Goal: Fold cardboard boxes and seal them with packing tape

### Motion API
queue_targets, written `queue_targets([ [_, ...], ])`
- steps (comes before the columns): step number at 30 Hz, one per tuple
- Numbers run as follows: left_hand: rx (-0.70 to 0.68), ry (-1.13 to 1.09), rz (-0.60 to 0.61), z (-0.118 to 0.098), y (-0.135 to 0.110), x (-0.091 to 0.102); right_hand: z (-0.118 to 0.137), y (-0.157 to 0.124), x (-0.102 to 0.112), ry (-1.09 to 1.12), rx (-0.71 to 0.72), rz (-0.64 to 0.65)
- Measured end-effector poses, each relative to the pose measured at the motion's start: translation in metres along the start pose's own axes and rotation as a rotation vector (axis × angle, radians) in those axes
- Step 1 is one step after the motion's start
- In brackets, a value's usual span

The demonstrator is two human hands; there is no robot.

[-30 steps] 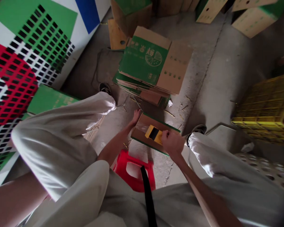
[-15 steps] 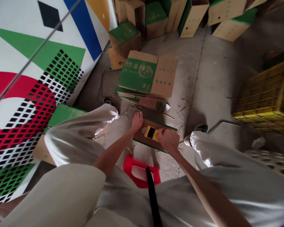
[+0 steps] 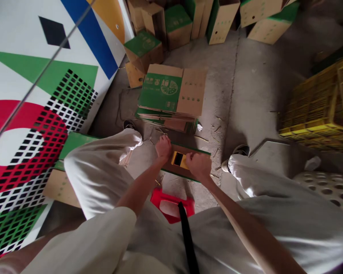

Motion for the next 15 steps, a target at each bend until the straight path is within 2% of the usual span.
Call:
queue_targets([
  [6, 0.121, -0.004, -0.006, 0.0013, -0.0076, -0.0084, 0.0011, 0.0015, -0.0025, -0.009, -0.007, -0.007],
  [11, 0.195, -0.001, -0.018, 0.0051, -0.0068, -0.0095, 0.0040, 0.0025, 0.0010, -0.004, 0.041, 0.024],
  [15, 0.212, 0.031, 0.019, 0.0043, -0.0062, -0.0108, 0.0045, 0.0028, 0.0025, 0.004, 0.045, 0.051],
])
Point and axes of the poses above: each hand's wrist, its own y-axis towards the middle knuckle, its own x-axis out of the back of the hand, z = x × y, the point moved 6 cm from there along y, towards the middle knuckle
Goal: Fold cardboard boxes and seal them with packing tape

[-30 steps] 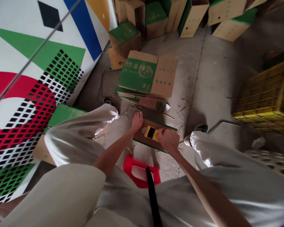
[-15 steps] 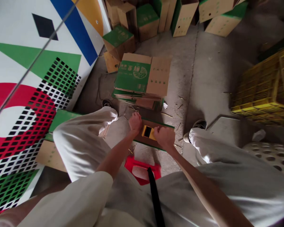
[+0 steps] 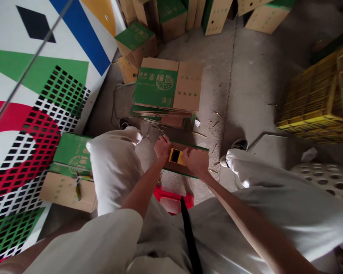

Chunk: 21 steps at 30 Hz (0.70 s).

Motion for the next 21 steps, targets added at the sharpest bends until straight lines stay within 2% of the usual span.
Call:
queue_targets([
  [7, -0.037, 0.051, -0.014, -0.004, -0.001, 0.000, -0.002, 0.000, -0.001, -0.025, -0.011, -0.018],
  [11, -0.038, 0.054, -0.018, -0.003, -0.003, -0.003, -0.002, -0.002, 0.000, -0.022, 0.031, 0.089],
  [14, -0.040, 0.067, -0.021, -0.002, -0.003, -0.004, 0.002, 0.001, 0.013, -0.023, 0.115, 0.196],
  [16, -0.040, 0.078, -0.032, -0.002, -0.003, -0.004, 0.003, 0.003, 0.035, 0.000, 0.134, 0.214],
  [18, -0.038, 0.084, -0.033, -0.003, -0.004, -0.002, 0.007, 0.001, 0.068, 0.097, 0.174, 0.174],
  [21, -0.043, 0.055, 0.016, -0.004, -0.006, 0.001, 0.020, -0.022, 0.132, 0.426, 0.397, 0.061],
])
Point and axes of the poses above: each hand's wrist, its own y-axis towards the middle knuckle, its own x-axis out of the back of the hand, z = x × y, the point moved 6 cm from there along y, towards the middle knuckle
